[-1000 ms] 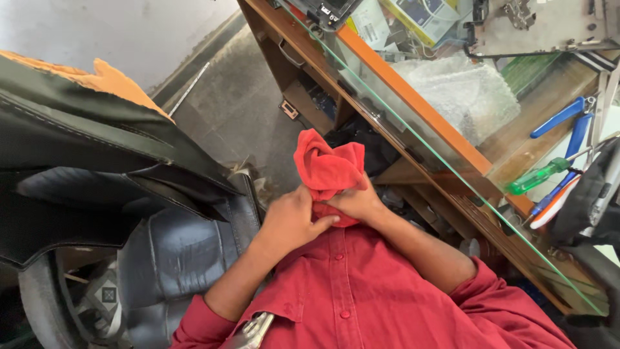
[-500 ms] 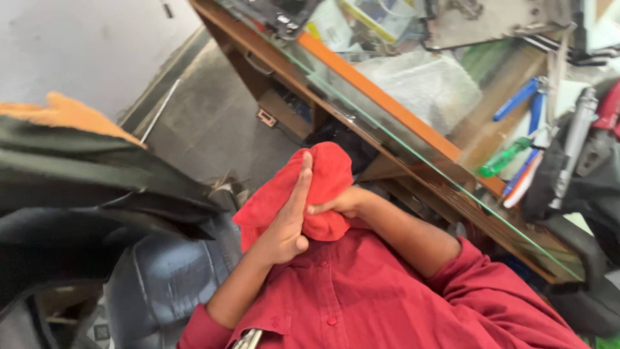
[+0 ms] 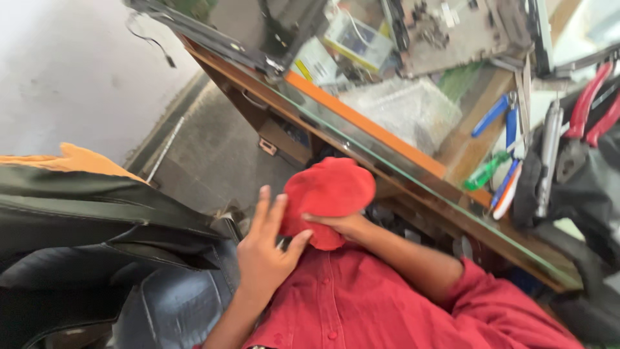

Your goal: The person wipes a black office chair with a red cloth, then retrieves a small packet and applies a white substance to the edge of a disassembled tablet screen. They use pliers and a metal tool to adjust or secure a small component on the screen's frame.

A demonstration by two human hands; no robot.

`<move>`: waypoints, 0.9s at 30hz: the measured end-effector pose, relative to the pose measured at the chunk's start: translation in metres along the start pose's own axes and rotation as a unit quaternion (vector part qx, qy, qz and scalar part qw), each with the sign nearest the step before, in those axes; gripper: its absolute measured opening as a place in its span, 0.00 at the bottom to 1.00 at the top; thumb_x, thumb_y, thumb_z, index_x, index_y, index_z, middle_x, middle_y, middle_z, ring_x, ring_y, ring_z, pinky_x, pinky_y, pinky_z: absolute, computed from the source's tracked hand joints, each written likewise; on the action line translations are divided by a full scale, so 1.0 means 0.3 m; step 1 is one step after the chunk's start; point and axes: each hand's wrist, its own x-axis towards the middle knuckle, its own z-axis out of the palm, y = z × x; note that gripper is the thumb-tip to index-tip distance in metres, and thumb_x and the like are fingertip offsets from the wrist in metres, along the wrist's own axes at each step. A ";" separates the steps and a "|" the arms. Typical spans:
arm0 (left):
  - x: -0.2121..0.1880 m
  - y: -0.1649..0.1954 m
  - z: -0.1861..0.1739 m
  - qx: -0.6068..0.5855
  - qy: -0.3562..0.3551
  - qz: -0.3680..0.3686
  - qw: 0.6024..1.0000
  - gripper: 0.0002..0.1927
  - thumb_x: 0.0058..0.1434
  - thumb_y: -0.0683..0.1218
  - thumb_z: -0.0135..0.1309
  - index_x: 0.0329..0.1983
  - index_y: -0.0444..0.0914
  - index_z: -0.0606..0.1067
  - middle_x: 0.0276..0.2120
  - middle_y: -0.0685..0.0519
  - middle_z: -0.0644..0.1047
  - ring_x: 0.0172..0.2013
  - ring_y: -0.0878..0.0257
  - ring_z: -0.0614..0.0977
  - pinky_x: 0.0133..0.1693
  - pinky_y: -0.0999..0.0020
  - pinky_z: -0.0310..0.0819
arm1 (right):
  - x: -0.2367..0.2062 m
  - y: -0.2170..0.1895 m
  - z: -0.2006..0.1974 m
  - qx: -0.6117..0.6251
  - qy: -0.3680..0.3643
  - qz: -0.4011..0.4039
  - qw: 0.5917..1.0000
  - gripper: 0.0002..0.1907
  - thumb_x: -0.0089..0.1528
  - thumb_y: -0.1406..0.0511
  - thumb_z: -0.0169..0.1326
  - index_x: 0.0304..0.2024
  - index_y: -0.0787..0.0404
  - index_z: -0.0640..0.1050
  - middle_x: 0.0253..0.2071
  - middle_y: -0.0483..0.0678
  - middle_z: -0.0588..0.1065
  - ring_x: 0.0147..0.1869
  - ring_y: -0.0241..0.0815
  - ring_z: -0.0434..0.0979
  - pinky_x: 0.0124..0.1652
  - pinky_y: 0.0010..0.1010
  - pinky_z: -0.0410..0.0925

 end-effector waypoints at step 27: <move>0.022 -0.083 0.085 -0.225 0.126 -0.031 0.966 0.52 0.54 0.57 0.65 0.74 0.29 0.54 0.68 0.34 0.62 0.68 0.40 0.62 0.66 0.51 0.51 | 0.041 -0.029 0.026 -0.152 -0.298 -0.063 0.940 0.38 0.66 0.51 0.56 0.71 0.64 0.62 0.73 0.53 0.62 0.76 0.47 0.62 0.71 0.39 0.58</move>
